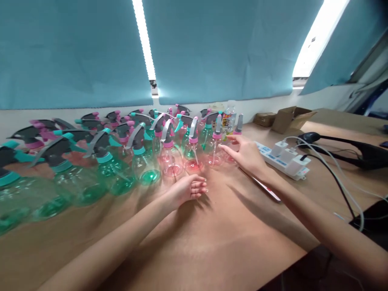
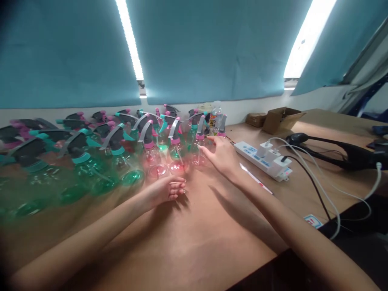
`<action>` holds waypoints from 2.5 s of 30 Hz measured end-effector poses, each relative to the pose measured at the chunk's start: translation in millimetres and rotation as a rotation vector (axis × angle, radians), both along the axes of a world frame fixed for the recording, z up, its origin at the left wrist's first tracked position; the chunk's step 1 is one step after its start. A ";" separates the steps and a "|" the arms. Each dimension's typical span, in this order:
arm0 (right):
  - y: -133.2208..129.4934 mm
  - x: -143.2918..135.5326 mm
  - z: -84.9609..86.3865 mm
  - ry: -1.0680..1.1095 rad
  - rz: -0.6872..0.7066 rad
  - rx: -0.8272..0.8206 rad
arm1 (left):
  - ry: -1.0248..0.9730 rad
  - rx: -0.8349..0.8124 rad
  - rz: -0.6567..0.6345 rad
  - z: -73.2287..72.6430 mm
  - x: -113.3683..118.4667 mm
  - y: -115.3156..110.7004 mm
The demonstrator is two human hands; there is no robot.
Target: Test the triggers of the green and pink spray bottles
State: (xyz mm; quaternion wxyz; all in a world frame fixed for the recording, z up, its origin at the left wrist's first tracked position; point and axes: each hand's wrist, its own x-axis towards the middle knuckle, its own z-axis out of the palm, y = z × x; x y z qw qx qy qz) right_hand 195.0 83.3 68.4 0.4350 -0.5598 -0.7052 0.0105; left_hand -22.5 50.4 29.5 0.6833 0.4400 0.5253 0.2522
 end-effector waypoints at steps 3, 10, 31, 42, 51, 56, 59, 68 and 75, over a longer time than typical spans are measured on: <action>20.6 -5.6 -0.8 -0.007 -0.030 -0.031 | 0.051 0.047 -0.016 6.6 1.3 2.2; 43.9 -25.8 -1.8 -0.013 -0.113 -0.162 | 0.286 0.389 -0.100 25.7 8.1 -9.0; -33.3 -13.1 -5.9 -0.101 0.091 -0.193 | 0.475 0.916 -0.030 55.3 32.7 -2.6; -91.9 -52.0 -24.9 -0.101 0.385 -0.167 | 0.312 0.938 -0.035 62.8 21.3 -31.7; -77.3 -74.1 -25.2 -0.147 0.816 -0.163 | 0.331 1.022 0.109 59.3 -26.7 -46.6; -55.5 -72.2 -37.9 -0.203 0.951 -0.157 | 0.374 0.998 0.122 58.8 -55.0 -47.7; -47.9 -68.7 -54.1 -0.273 0.920 -0.160 | 0.346 0.991 0.138 59.0 -65.4 -44.9; -47.1 -63.4 -79.6 -0.330 0.870 -0.277 | 0.345 0.962 0.096 61.1 -70.1 -47.1; -46.4 -59.7 -80.7 -0.298 0.873 -0.340 | 0.413 1.034 0.139 62.5 -69.9 -48.0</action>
